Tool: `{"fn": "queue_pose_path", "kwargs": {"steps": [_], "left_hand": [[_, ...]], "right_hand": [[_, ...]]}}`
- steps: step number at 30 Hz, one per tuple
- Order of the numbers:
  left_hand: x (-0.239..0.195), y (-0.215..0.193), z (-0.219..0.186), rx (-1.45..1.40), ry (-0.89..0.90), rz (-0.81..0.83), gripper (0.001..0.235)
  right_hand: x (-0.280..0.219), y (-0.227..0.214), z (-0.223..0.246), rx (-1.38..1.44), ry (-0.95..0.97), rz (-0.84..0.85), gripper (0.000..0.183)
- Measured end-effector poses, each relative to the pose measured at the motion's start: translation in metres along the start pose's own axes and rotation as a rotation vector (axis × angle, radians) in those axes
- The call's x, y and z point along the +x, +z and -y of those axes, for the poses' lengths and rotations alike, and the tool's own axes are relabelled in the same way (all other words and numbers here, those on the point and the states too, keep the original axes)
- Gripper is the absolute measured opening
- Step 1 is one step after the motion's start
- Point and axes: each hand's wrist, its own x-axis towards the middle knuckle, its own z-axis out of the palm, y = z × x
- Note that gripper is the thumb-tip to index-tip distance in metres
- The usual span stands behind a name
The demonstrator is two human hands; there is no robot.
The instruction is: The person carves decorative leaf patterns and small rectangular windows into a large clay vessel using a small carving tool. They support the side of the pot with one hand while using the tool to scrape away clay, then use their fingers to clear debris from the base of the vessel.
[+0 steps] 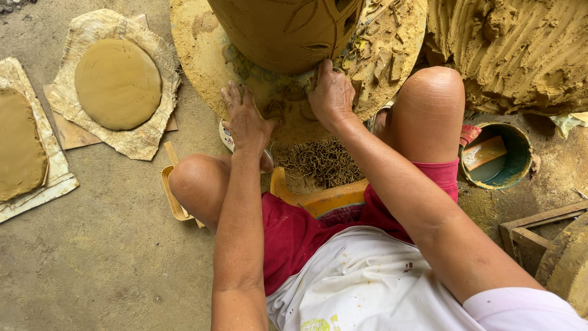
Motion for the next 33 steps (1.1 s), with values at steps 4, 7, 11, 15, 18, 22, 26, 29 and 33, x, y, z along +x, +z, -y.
{"fn": "queue_pose_path", "kwargs": {"steps": [4,7,11,15,18,22,26,29,33], "left_hand": [[-0.001,0.001,-0.003,0.04,-0.017,0.006,0.109],[-0.004,-0.001,-0.002,0.074,-0.004,0.017,0.111],[-0.007,-0.004,-0.001,0.092,0.012,0.028,0.116],[-0.006,0.001,0.006,0.058,0.047,-0.002,0.117],[-0.006,0.002,0.007,0.075,0.045,-0.009,0.116],[-0.006,0.001,0.004,0.043,0.037,-0.006,0.119],[-0.005,0.004,0.007,0.05,0.034,-0.001,0.119],[-0.002,0.006,0.008,0.079,0.036,0.005,0.12],[0.002,0.012,0.013,0.08,0.046,-0.01,0.123]], "right_hand": [[-0.006,0.023,-0.009,-0.015,-0.033,-0.111,0.029],[-0.009,0.024,-0.012,0.052,-0.018,-0.12,0.013],[-0.019,0.003,-0.017,0.024,-0.019,-0.056,0.008],[-0.042,-0.016,-0.032,-0.015,-0.098,-0.064,0.019],[-0.046,-0.025,-0.037,-0.094,-0.188,-0.139,0.019],[-0.039,-0.031,-0.034,-0.179,-0.232,-0.208,0.019],[-0.043,-0.029,-0.033,-0.2,-0.268,-0.243,0.017],[-0.041,-0.028,-0.034,-0.228,-0.284,-0.275,0.015],[-0.037,-0.019,-0.039,-0.228,-0.289,-0.258,0.018]]}}
